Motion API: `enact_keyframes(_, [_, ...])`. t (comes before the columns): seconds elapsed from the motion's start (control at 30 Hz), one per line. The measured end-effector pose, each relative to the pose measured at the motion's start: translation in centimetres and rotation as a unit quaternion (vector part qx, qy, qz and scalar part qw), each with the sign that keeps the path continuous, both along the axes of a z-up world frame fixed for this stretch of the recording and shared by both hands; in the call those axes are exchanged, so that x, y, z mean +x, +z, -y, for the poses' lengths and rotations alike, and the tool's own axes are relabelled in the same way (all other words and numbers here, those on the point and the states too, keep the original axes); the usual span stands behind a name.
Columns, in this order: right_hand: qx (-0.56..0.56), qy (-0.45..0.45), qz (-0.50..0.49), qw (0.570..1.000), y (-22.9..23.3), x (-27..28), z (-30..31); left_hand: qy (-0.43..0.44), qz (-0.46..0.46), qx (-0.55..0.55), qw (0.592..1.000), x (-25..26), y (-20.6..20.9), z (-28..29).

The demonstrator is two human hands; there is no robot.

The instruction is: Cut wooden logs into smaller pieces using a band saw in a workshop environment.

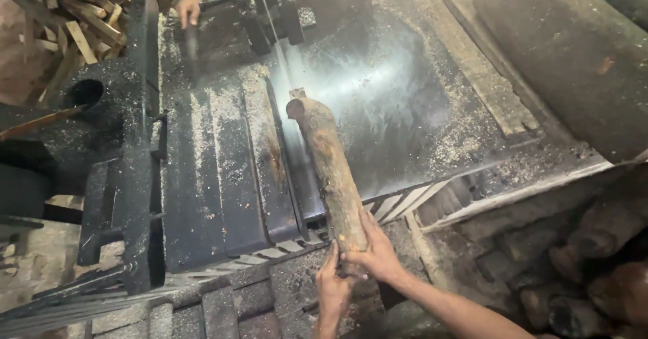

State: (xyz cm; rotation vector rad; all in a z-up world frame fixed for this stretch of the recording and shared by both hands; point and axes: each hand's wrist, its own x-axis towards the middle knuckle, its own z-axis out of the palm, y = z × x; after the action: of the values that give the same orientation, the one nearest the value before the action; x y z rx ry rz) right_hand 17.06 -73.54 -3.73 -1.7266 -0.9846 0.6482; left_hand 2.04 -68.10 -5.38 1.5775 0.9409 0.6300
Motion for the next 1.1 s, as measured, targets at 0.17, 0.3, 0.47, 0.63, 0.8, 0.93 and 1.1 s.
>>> enact_keyframes(0.17, [-0.004, -0.009, 0.002, 1.0, -1.0, 0.3, -1.7, -0.01, -0.043, 0.098, 0.994, 0.0, -1.3, -1.5])
enact_keyframes(0.3, [-0.01, -0.016, -0.002, 1.0, -1.7, 0.8, -2.4, -0.033, -0.14, 0.201, 0.969, -0.2, -2.4, -2.5])
enact_keyframes(0.47, [-0.012, -0.021, 0.002, 1.0, -2.4, 1.5, -3.6, -0.056, -0.232, 0.331, 0.913, 0.6, 0.3, -4.3])
enact_keyframes(0.63, [-0.027, -0.021, 0.019, 0.999, -2.8, 2.0, -4.8, -0.088, -0.221, 0.293, 0.926, 1.3, 1.7, -6.1])
enact_keyframes(0.8, [-0.022, -0.018, 0.02, 0.999, -2.5, 2.7, -6.0, -0.085, -0.218, 0.307, 0.922, 1.8, 0.8, -7.3])
enact_keyframes(0.93, [-0.036, -0.023, 0.021, 0.999, -1.3, 3.2, -7.1, -0.09, -0.226, 0.336, 0.91, 2.2, -0.3, -8.4])
enact_keyframes(1.1, [-0.013, -0.023, 0.013, 1.0, -1.9, 4.0, -8.2, -0.092, -0.219, 0.303, 0.923, 3.5, 1.2, -9.7])
